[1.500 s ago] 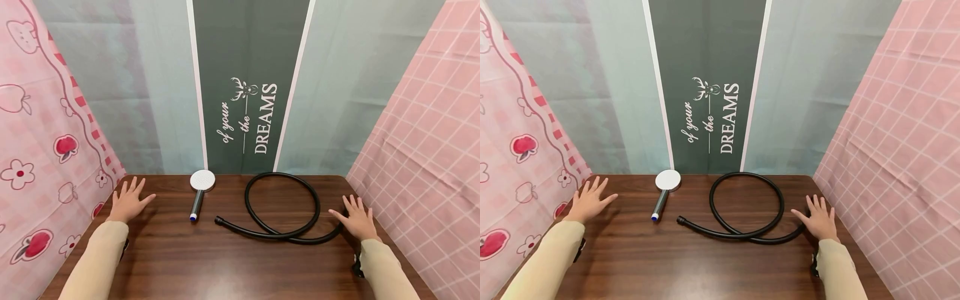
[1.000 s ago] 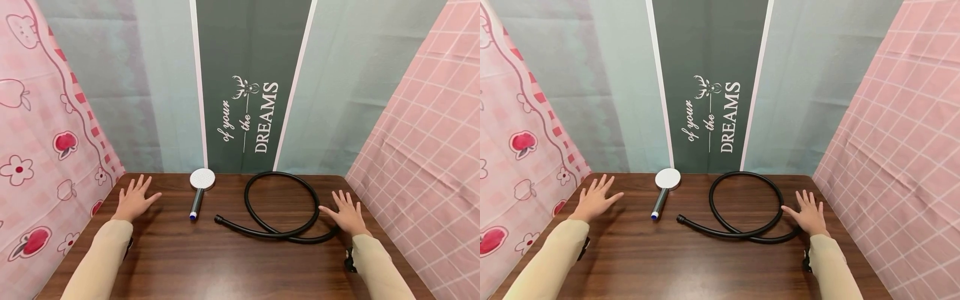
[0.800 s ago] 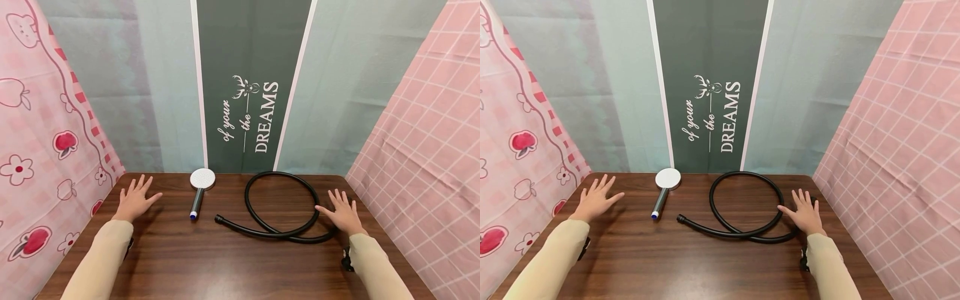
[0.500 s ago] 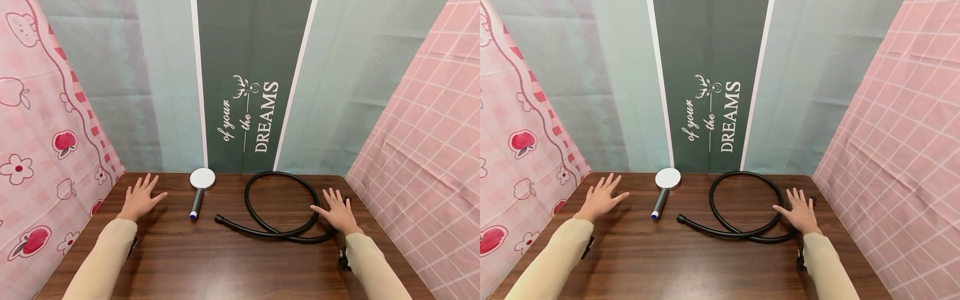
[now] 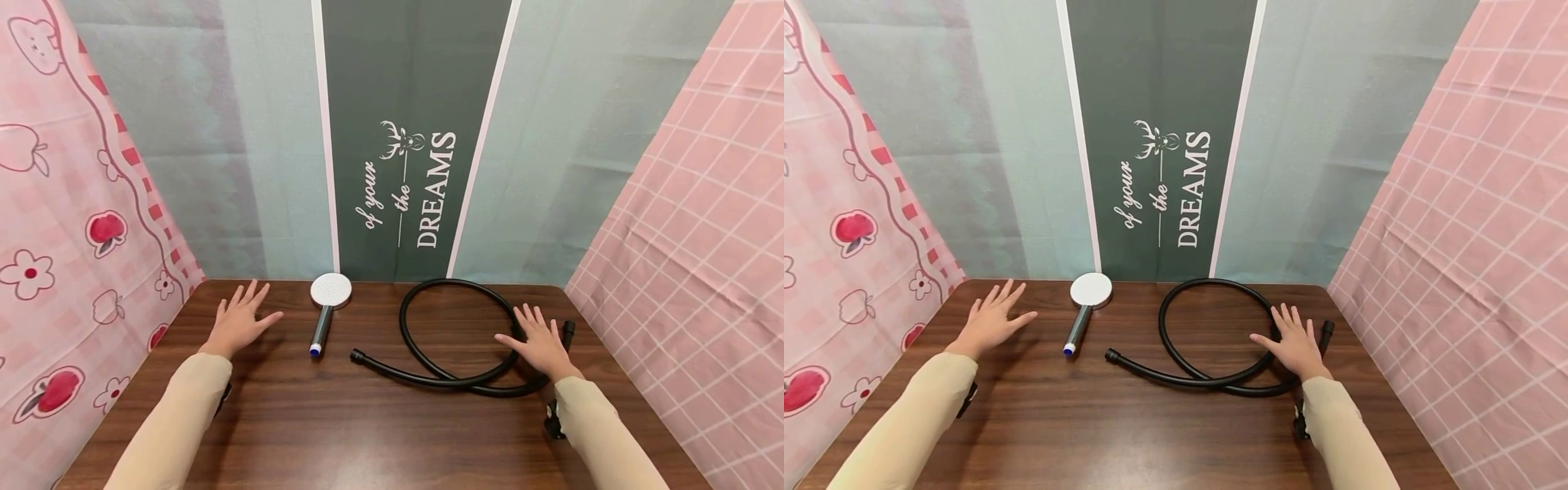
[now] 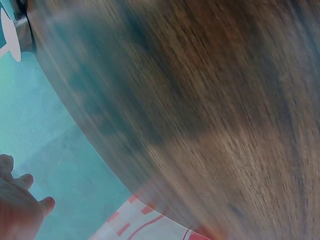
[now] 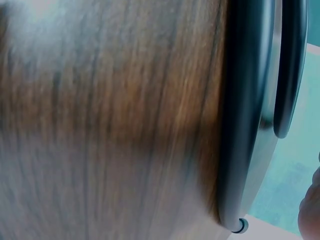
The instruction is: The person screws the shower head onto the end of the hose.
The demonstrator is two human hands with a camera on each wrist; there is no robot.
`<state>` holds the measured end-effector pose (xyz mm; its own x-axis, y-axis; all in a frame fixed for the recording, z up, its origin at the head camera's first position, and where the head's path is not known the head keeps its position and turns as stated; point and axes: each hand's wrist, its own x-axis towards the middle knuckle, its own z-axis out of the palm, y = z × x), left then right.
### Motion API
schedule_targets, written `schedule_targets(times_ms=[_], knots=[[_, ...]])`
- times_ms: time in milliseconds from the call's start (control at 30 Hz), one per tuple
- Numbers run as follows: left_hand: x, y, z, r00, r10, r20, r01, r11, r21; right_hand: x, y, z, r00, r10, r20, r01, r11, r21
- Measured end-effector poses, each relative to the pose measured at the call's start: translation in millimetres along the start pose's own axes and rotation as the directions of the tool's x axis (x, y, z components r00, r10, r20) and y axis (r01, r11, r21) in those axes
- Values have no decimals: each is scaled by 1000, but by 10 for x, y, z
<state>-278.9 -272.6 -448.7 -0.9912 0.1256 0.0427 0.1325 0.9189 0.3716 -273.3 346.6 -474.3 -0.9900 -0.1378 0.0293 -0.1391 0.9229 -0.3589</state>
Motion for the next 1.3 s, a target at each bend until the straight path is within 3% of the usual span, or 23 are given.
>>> schedule_targets(times_ms=[1300], knots=[[118, 239, 154, 998, 59, 1, -59, 998, 20, 96, -333, 109, 997, -66, 42, 66, 998, 10]])
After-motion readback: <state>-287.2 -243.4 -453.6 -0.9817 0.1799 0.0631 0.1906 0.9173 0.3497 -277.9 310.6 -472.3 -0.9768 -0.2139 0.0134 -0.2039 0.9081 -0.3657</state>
